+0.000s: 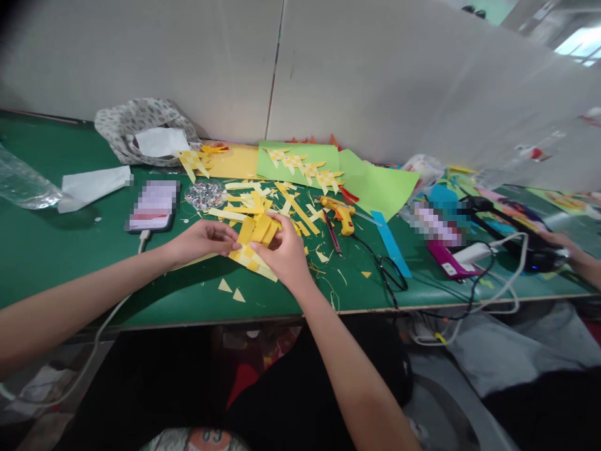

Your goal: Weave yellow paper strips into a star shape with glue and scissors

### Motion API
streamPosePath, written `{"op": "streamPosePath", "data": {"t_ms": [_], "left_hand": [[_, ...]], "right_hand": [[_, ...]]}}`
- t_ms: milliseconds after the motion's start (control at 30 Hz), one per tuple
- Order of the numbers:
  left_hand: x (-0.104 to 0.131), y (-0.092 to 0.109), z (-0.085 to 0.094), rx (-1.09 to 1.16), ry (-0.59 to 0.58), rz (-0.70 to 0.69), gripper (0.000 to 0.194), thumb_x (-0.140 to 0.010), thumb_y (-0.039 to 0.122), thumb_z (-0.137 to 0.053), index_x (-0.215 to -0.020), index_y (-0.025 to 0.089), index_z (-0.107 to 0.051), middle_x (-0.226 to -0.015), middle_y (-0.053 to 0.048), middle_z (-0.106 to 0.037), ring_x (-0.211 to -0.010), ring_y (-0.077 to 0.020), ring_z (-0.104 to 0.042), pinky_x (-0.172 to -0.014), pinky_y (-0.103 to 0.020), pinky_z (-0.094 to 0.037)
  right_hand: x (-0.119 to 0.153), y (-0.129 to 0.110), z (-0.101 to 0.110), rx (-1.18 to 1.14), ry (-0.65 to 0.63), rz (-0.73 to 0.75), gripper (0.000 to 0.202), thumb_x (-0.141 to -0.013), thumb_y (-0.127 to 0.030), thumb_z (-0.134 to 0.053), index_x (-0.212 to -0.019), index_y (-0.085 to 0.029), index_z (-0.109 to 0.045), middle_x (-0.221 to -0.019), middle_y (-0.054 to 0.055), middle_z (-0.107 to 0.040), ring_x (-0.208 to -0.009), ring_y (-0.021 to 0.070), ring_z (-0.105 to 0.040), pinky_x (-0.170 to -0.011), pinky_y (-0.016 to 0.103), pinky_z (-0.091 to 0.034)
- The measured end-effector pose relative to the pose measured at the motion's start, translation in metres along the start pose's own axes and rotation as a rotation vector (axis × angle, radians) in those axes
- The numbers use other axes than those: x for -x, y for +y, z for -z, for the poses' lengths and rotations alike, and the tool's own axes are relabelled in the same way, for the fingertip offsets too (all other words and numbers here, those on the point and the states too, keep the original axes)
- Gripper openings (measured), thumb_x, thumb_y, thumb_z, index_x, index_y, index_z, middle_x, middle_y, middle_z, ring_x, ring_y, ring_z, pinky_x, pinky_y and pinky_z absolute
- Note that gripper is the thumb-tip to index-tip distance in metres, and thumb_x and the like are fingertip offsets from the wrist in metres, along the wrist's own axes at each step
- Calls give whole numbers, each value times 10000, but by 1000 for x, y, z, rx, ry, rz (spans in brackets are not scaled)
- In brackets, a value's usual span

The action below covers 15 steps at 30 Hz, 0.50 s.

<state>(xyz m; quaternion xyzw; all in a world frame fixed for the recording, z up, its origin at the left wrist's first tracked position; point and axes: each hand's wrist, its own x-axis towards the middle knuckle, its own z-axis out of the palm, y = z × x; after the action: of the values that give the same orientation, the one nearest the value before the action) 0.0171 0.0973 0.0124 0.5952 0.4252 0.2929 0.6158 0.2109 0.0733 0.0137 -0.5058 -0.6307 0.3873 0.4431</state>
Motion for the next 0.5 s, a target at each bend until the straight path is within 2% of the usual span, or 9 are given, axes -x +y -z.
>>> {"op": "streamPosePath", "data": {"t_ms": [500], "left_hand": [[-1, -2, 1, 15, -27, -14, 195, -667, 272, -705, -772, 135, -615, -625, 17, -610, -559, -70, -549, -599, -210, -472]], "right_hand": [[2, -4, -3, -23, 17, 14, 537, -638, -264, -690, -1116, -253, -446, -863, 34, -678, -755, 211, -666, -669, 357, -544]]}}
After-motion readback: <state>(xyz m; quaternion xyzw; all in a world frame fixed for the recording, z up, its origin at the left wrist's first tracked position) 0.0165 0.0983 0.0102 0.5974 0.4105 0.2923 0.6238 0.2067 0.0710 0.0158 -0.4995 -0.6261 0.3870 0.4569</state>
